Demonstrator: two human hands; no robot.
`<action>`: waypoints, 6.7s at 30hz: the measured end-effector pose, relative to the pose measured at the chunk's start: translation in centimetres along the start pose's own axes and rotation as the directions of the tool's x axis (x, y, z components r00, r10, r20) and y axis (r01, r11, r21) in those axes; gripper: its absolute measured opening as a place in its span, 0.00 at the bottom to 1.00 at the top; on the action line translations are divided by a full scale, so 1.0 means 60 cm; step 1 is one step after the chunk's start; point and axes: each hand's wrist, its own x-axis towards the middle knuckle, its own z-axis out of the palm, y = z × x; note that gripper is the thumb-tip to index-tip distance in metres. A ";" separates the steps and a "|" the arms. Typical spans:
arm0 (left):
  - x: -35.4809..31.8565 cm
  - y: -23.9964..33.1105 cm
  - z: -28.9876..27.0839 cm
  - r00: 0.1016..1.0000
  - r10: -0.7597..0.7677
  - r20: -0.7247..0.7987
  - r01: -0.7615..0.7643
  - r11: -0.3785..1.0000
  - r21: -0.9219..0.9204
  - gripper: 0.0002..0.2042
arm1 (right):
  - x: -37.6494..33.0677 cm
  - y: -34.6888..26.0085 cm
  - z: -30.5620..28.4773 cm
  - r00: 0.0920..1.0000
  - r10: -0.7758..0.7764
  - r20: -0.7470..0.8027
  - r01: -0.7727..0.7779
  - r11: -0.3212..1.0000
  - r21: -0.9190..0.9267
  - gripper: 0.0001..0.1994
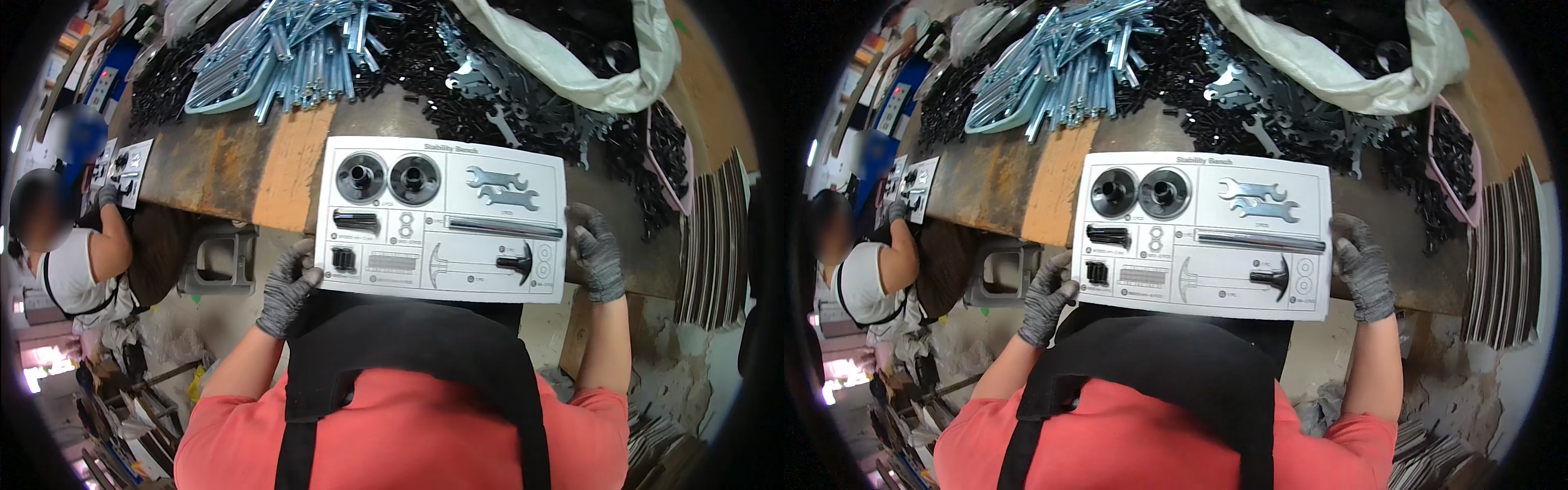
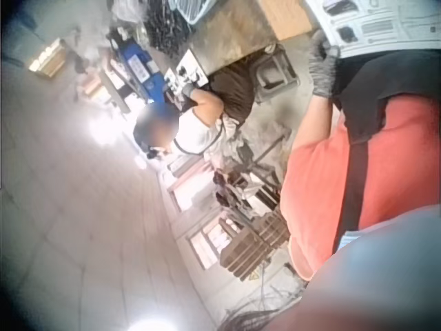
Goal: The person repeatedly picks metal hardware pieces from a workbench and places them into designated slots on a printed cardboard template. The person handles bolts, nuts, washers, and wrenches one at a time, arranging them on the template and then resetting the template to repeat the process.
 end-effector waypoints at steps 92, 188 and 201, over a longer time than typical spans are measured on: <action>0.250 -0.148 -0.454 0.382 -0.182 -0.906 -0.540 0.752 -0.379 0.14 | 0.019 -0.174 0.274 0.932 0.009 0.363 0.003 0.999 -0.032 0.21; 0.290 0.129 0.275 0.241 0.563 0.790 -0.872 -0.232 0.431 0.12 | 0.054 -0.101 0.130 0.985 -0.152 0.084 0.142 0.424 -0.895 0.14; 0.302 0.123 0.295 0.357 0.418 0.835 -0.929 0.069 0.363 0.13 | 0.066 -0.077 0.140 0.967 -0.252 0.048 0.167 0.477 -0.863 0.15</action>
